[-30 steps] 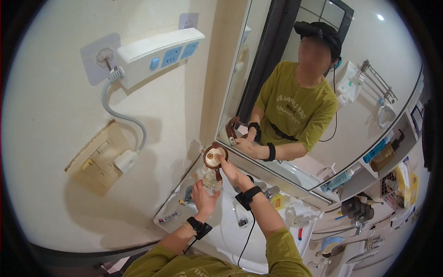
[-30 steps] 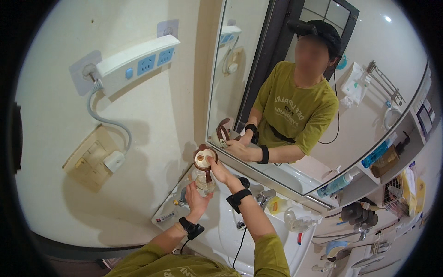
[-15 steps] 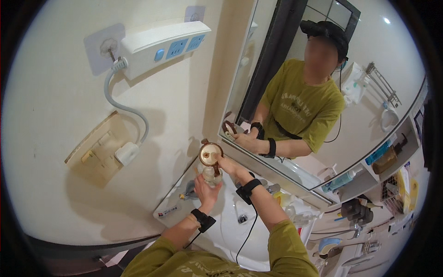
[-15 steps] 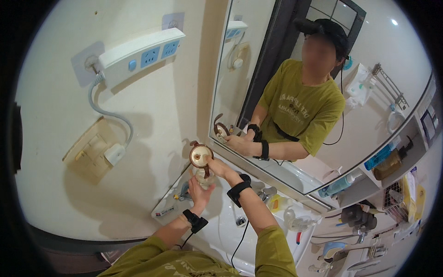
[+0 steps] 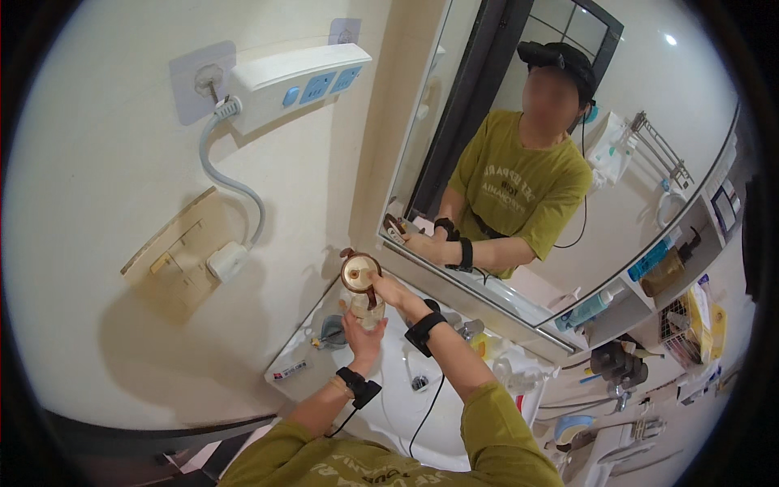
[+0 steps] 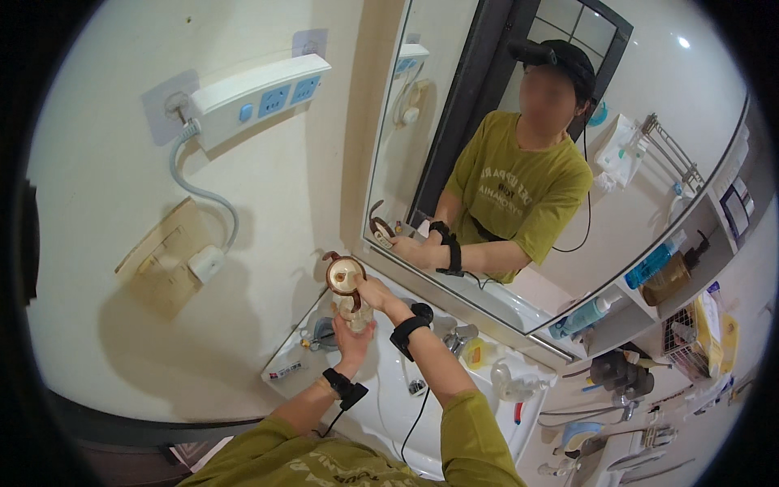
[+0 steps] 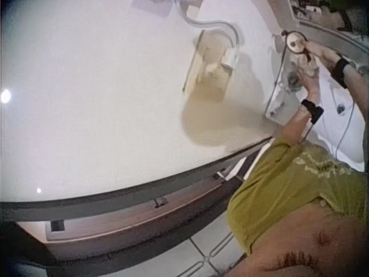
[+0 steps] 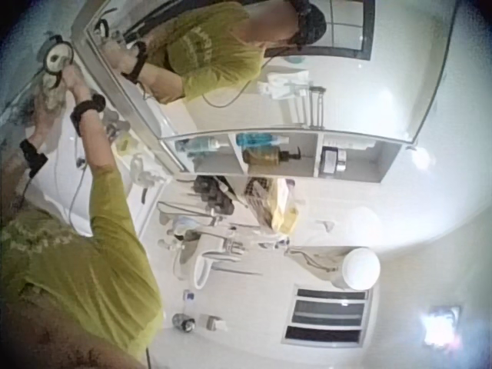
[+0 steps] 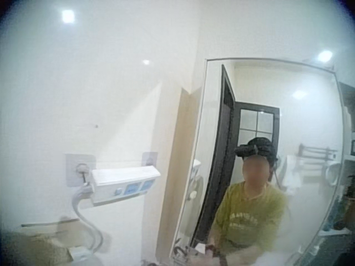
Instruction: Washing a small ceramic jar with soap and a sponge in a bathroom sink.
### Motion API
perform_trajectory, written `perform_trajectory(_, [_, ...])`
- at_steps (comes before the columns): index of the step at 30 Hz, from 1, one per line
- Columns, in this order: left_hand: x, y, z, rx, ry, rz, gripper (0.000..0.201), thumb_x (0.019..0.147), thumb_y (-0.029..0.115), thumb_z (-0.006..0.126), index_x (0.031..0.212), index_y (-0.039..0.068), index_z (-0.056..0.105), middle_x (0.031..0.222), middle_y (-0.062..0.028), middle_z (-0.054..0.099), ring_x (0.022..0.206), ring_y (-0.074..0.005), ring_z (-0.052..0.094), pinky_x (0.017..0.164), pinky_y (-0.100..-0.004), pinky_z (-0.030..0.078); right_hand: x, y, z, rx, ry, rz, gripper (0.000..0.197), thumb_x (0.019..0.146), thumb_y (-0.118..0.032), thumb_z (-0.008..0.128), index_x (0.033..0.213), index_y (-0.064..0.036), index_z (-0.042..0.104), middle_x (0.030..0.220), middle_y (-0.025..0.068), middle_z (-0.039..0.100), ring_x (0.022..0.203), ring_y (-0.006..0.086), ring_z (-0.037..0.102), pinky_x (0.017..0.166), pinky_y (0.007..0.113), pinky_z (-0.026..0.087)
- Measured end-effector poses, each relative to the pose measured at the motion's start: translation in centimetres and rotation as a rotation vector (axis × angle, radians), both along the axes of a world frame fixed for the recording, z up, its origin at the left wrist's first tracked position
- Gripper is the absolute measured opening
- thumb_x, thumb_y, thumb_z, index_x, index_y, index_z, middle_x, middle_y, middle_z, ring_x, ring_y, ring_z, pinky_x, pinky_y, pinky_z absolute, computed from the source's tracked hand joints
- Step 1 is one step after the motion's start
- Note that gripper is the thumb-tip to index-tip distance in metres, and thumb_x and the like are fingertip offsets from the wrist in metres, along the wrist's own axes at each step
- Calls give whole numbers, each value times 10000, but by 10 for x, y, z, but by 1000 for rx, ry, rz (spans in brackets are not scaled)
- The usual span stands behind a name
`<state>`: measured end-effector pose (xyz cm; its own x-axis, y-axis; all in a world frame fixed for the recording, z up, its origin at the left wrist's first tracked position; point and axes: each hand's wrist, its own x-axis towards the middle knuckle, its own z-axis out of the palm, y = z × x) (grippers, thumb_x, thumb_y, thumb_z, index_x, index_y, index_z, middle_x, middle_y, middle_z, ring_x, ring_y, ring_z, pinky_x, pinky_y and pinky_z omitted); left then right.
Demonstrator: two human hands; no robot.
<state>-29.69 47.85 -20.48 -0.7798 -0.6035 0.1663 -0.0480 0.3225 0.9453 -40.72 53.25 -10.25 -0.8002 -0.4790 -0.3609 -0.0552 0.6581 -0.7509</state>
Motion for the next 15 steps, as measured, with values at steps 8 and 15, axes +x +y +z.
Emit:
perform_trajectory(8, [19,-12,-17,174,117,-302,706,588,199,794,1140,18,393,1068,-159,428,1003,-323,450,874,-391,377,22,24,13,-512,-205,-223,410,903,-356,337,1100,-43,515,1019,18,548,955,113,460,881,278,319])
perform_trajectory(15, [72,-12,12,27,-22,-668,693,596,144,788,1155,39,391,1096,-123,433,1053,-266,449,889,-357,382,105,94,3,-677,68,-528,323,863,-226,423,996,31,567,889,73,589,831,139,523,743,276,419])
